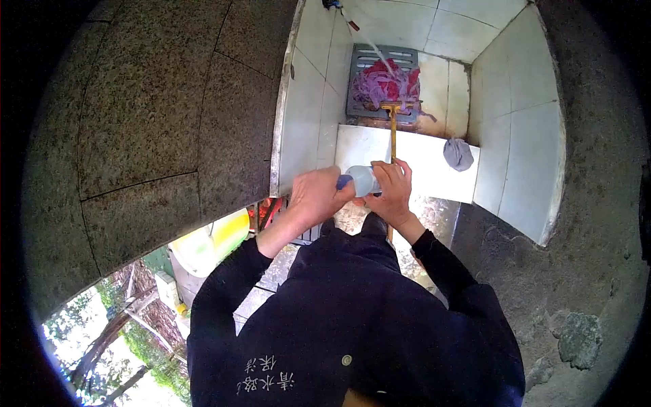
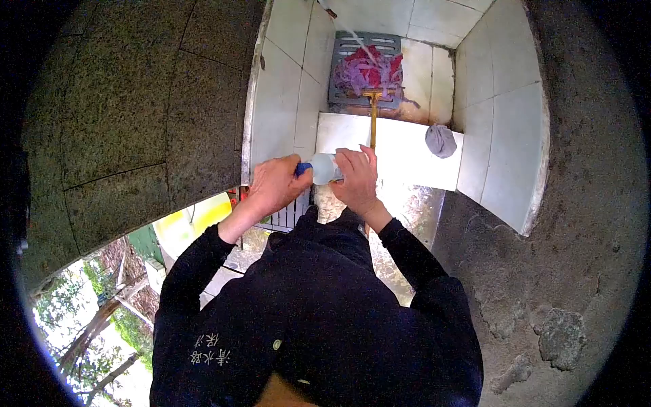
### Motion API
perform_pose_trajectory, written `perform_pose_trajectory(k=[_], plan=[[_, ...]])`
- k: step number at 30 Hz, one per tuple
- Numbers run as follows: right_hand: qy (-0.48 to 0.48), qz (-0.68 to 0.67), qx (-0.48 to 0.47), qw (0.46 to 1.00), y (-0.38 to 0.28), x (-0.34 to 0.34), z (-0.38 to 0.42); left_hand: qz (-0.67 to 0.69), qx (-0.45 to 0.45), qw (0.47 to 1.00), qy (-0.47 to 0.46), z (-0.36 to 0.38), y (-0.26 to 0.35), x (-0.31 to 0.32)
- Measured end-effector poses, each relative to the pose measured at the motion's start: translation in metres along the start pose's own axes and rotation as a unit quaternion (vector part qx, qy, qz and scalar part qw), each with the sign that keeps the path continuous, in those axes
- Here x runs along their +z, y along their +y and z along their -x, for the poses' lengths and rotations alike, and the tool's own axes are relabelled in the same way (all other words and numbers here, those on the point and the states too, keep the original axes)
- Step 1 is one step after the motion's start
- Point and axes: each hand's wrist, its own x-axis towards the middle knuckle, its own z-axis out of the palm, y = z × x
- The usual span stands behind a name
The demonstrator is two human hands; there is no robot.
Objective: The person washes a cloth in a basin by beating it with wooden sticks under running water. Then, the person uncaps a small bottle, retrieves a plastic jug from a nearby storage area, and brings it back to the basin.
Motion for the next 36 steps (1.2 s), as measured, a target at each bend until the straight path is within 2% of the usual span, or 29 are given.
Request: perform_pose_trajectory(k=[1,2,3,4,5,6,7,9,11,12,13,14,15,16,17,18,19,21,23,25,27,31,32,33,35,36], plan=[[-0.002,0.001,0.0,1.0,0.001,0.0,-0.001,0.053,-0.102,0.993,-0.024,-0.001,-0.002,0.007],[0.004,0.008,-0.004,1.0,0.002,0.0,-0.001,0.182,-0.173,0.968,-0.031,-0.002,-0.013,0.023],[0.008,0.015,-0.008,1.0,0.002,0.0,0.0,0.185,-0.175,0.967,-0.031,-0.001,-0.011,0.018],[0.004,0.014,-0.009,1.0,0.003,0.0,0.0,0.42,-0.315,0.841,-0.131,0.001,-0.01,0.012],[0.005,0.024,-0.006,1.0,0.007,0.0,-0.001,0.614,-0.422,0.631,-0.217,0.003,-0.009,0.005],[0.008,0.033,-0.004,0.999,0.011,0.0,-0.003,0.657,-0.44,0.571,-0.221,0.008,-0.002,-0.005],[0.006,0.031,-0.004,0.999,0.017,0.004,-0.002,0.658,-0.441,0.57,-0.22,0.014,0.0,-0.014],[0.052,0.046,0.039,0.997,0.034,0.011,0.001,0.725,-0.375,0.533,-0.222,0.027,-0.005,-0.034],[0.044,0.039,0.051,0.997,0.046,0.01,0.0,0.735,-0.284,0.601,-0.132,0.048,-0.011,-0.067],[0.032,0.05,0.064,0.996,0.051,0.009,0.0,0.588,-0.263,0.765,0.016,0.057,0.007,-0.092],[0.019,0.062,0.076,0.995,0.057,0.008,-0.002,0.4,-0.223,0.874,0.164,0.067,0.024,-0.115],[0.033,0.07,0.077,0.994,0.066,0.011,-0.005,0.195,-0.086,0.951,0.226,0.087,0.009,-0.133],[0.03,0.071,0.072,0.994,0.074,0.011,-0.01,-0.025,0.046,0.944,0.324,0.104,-0.006,-0.149],[0.01,0.091,0.084,0.992,0.081,0.01,-0.015,-0.058,0.092,0.914,0.391,0.111,-0.006,-0.166],[-0.01,0.111,0.097,0.989,0.09,0.01,-0.02,-0.075,0.073,0.875,0.473,0.126,-0.015,-0.17],[-0.03,0.127,0.101,0.986,0.108,0.016,-0.023,-0.031,0.1,0.862,0.495,0.139,-0.022,-0.18],[-0.041,0.15,0.101,0.983,0.114,0.014,-0.034,-0.088,0.088,0.854,0.505,0.145,-0.019,-0.192],[-0.054,0.187,0.101,0.976,0.139,0.021,-0.049,-0.151,0.062,0.846,0.507,0.159,-0.023,-0.204],[-0.055,0.222,0.092,0.969,0.172,0.033,-0.06,-0.253,0.084,0.835,0.481,0.157,-0.031,-0.205],[-0.112,0.277,0.147,0.943,0.196,0.043,-0.07,-0.326,0.041,0.833,0.446,0.151,-0.022,-0.203],[-0.109,0.281,0.139,0.943,0.222,0.055,-0.079,-0.342,0.107,0.809,0.467,0.155,-0.043,-0.198],[-0.162,0.339,0.165,0.912,0.255,0.072,-0.095,-0.306,0.015,0.847,0.435,0.163,-0.036,-0.194],[-0.183,0.343,0.2,0.899,0.261,0.076,-0.1,-0.286,0.042,0.848,0.444,0.177,-0.053,-0.191],[-0.204,0.346,0.235,0.885,0.266,0.08,-0.104,-0.285,0.023,0.846,0.45,0.193,-0.06,-0.184],[-0.211,0.35,0.245,0.879,0.274,0.083,-0.111,-0.282,-0.013,0.842,0.461,0.185,-0.051,-0.185],[-0.204,0.348,0.264,0.876,0.277,0.085,-0.114,-0.311,-0.037,0.841,0.441,0.19,-0.049,-0.186]])
